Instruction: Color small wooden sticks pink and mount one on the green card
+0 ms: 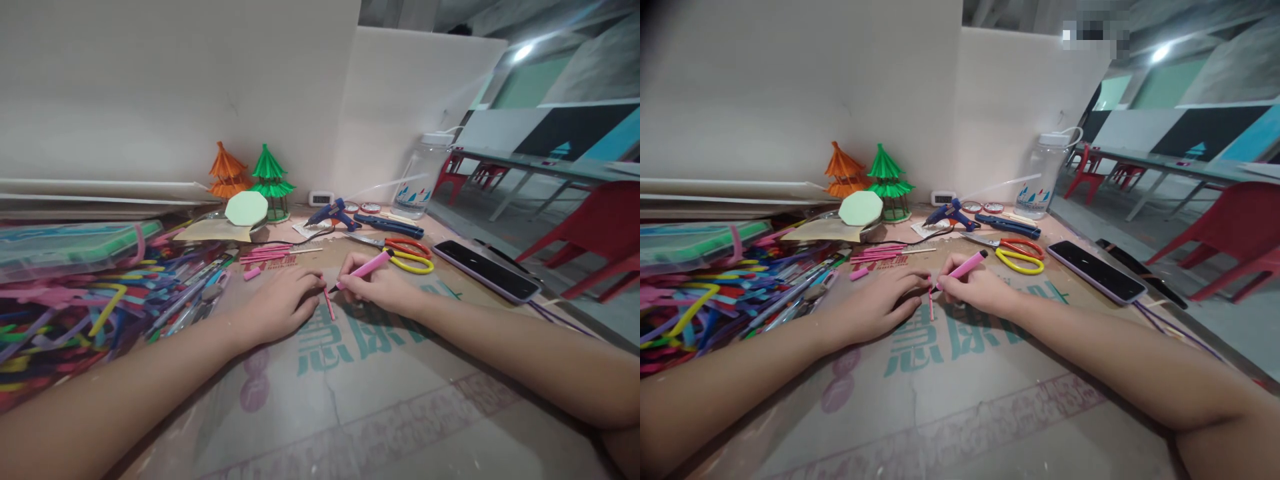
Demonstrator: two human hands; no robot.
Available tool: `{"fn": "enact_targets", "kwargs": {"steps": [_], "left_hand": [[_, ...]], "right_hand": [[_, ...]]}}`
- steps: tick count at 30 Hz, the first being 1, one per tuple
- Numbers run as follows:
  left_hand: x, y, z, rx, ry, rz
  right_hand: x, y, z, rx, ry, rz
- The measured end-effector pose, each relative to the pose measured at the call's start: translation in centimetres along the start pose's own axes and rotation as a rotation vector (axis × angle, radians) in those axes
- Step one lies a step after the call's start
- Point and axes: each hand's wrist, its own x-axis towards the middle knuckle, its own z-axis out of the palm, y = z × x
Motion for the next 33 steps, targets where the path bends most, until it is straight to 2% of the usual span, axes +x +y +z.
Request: {"fn": "enact_targets", "kwargs": {"steps": [10, 25, 33], "left_hand": [[0.14, 0.08, -0.07, 0.0, -0.013, -0.004], [0.12, 0.32, -0.21, 0.025, 0.016, 0.013], [0.07, 0.41, -0.16, 0.019, -0.003, -0.01]], "right_hand": [[0.4, 0.37, 0.12, -0.134, 0.005, -0.008], [0.26, 0.18, -0.04, -0.013, -0.115, 0.055], [0.26, -0.16, 0.02, 0.012, -0.036, 0.033]]}}
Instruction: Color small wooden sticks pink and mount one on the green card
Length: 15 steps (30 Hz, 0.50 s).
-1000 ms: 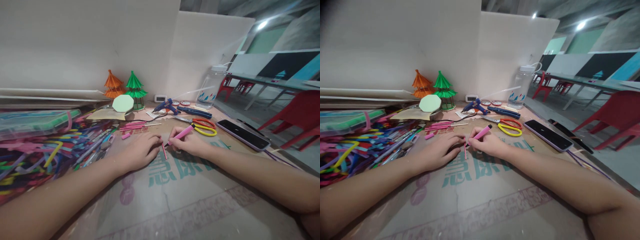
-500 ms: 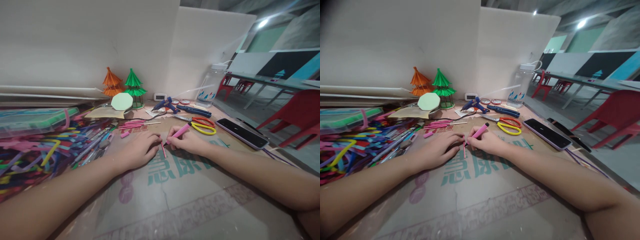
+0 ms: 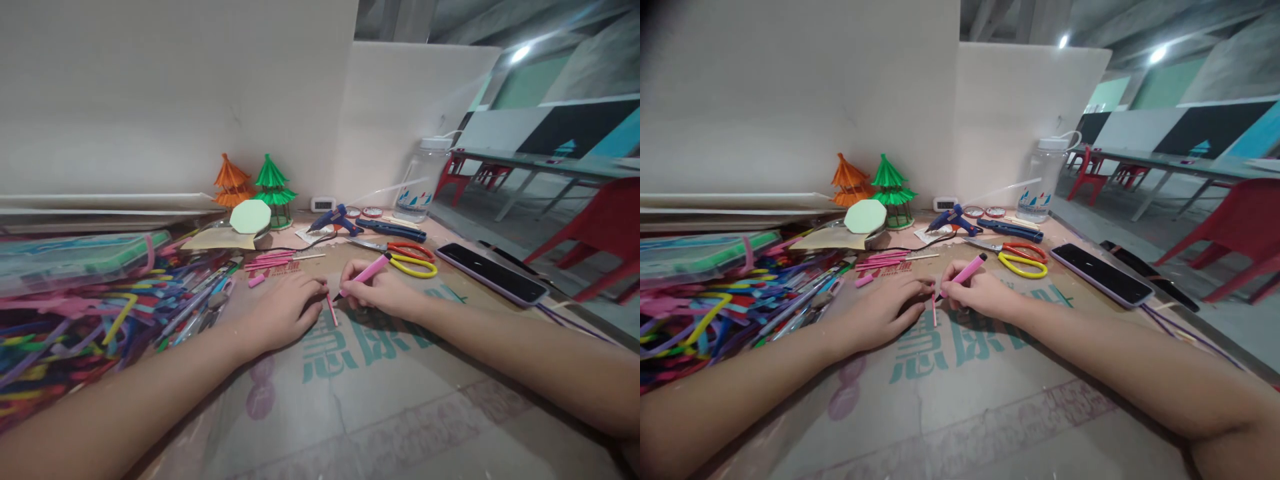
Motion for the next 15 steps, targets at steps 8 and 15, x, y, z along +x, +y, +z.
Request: {"fn": "enact_targets", "kwargs": {"steps": [8, 15], "left_hand": [[-0.02, -0.13, -0.08, -0.03, 0.023, 0.02], [0.03, -0.13, -0.03, -0.028, -0.005, 0.005]], "right_hand": [[-0.09, 0.19, -0.35, 0.041, -0.03, -0.027], [-0.11, 0.23, -0.24, 0.046, -0.042, -0.018]]}}
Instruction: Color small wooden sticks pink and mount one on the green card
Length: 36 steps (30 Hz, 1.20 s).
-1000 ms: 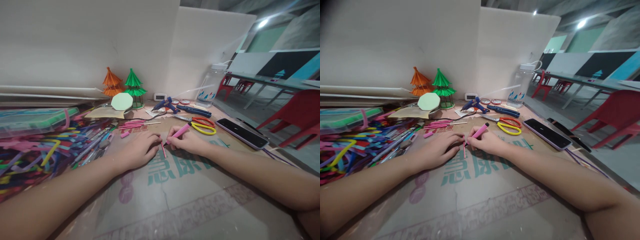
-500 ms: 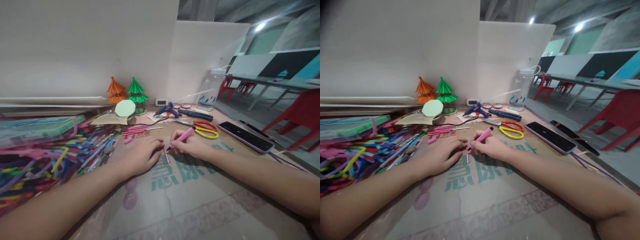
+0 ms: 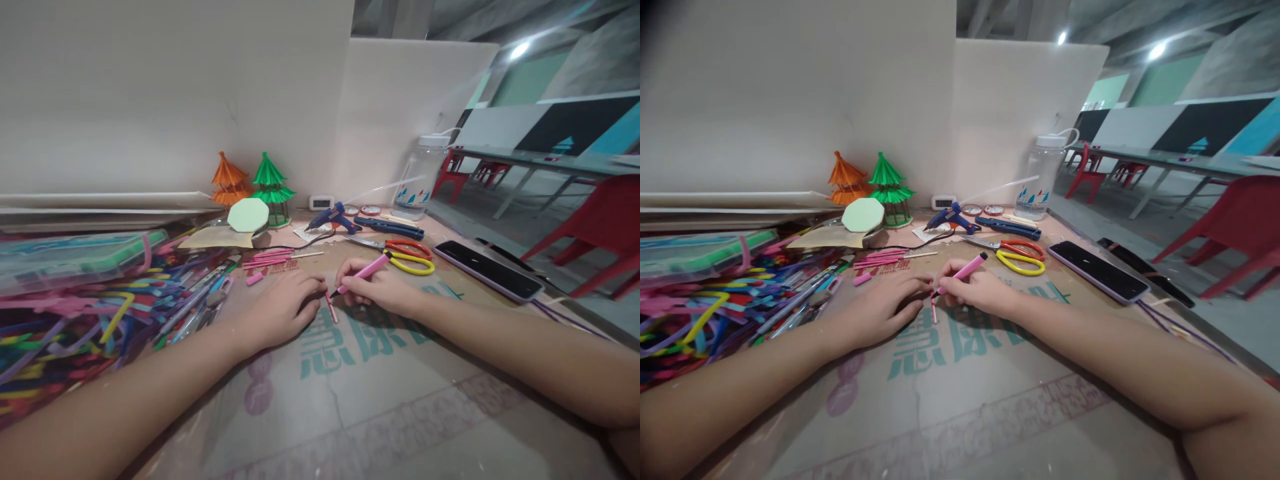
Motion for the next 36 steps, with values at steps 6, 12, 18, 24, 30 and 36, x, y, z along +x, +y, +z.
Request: {"fn": "enact_targets", "kwargs": {"steps": [6, 12, 18, 24, 30, 36], "left_hand": [[-0.08, -0.13, 0.08, 0.019, 0.016, 0.016], [-0.06, 0.0, -0.08, 0.031, 0.008, 0.002], [-0.01, -0.01, -0.04, 0.029, 0.014, 0.008], [-0.04, -0.25, 0.18, 0.035, 0.029, 0.023], [-0.06, -0.23, 0.18, 0.032, 0.031, 0.026], [-0.08, -0.31, 0.23, 0.041, 0.035, 0.03]], "right_hand": [[0.13, 0.1, 0.09, -0.086, 0.069, 0.029], [0.26, 0.17, 0.13, -0.136, 0.046, 0.009], [0.32, 0.21, 0.29, -0.177, 0.059, -0.011], [0.11, 0.19, 0.09, -0.183, 0.002, -0.011], [-0.04, 0.17, 0.09, -0.13, -0.071, -0.025], [-0.15, 0.03, 0.2, -0.07, -0.128, -0.014]]}}
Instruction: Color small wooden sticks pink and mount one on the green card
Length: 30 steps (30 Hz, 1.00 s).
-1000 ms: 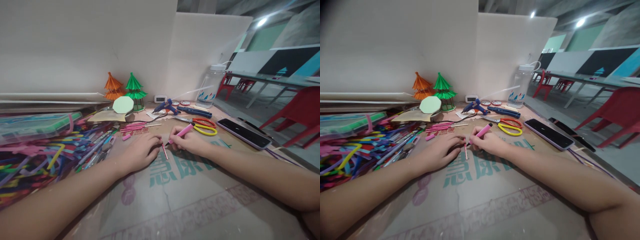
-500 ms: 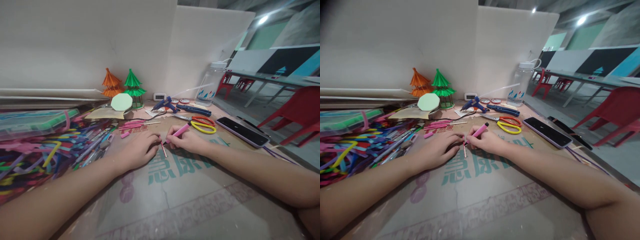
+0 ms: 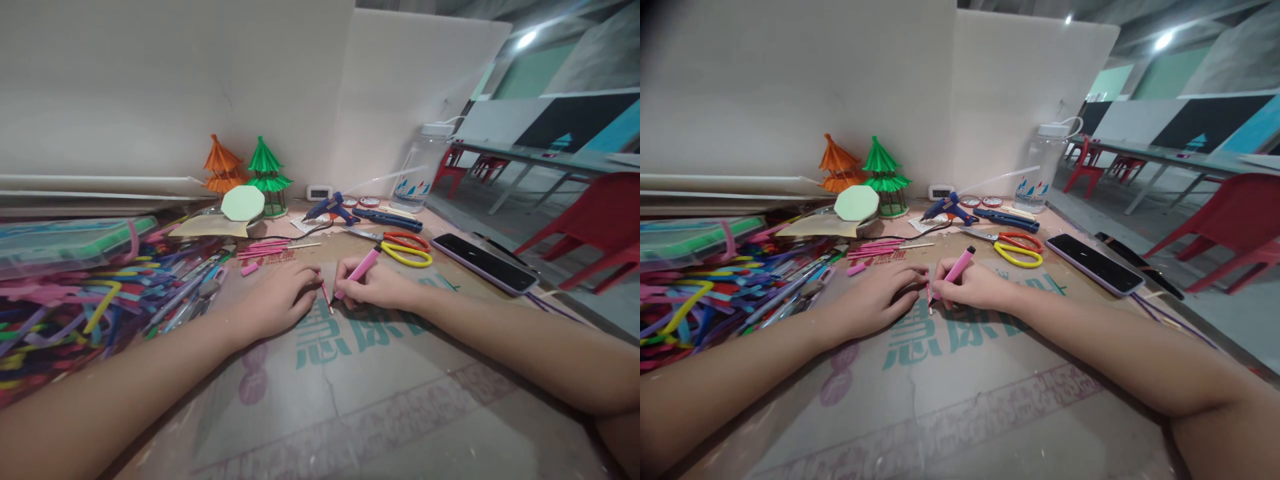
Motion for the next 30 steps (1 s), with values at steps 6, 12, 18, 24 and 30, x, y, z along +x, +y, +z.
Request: {"fn": "enact_targets", "kwargs": {"steps": [6, 12, 18, 24, 30], "left_hand": [[-0.01, 0.03, -0.05, -0.001, -0.01, -0.01], [0.03, 0.07, -0.04, 0.001, -0.002, 0.003], [0.02, 0.08, -0.04, -0.005, -0.014, -0.023], [0.11, 0.05, 0.01, -0.014, -0.021, -0.022], [0.03, 0.08, -0.08, -0.012, -0.024, -0.016]], "right_hand": [[-0.23, -0.29, -0.16, 0.039, -0.054, 0.045], [-0.01, -0.29, 0.03, -0.019, 0.104, 0.039], [-0.03, -0.39, -0.02, -0.053, 0.091, 0.042], [-0.17, -0.56, -0.05, 0.003, 0.005, 0.057], [-0.33, -0.71, -0.08, 0.038, -0.063, 0.057]]}}
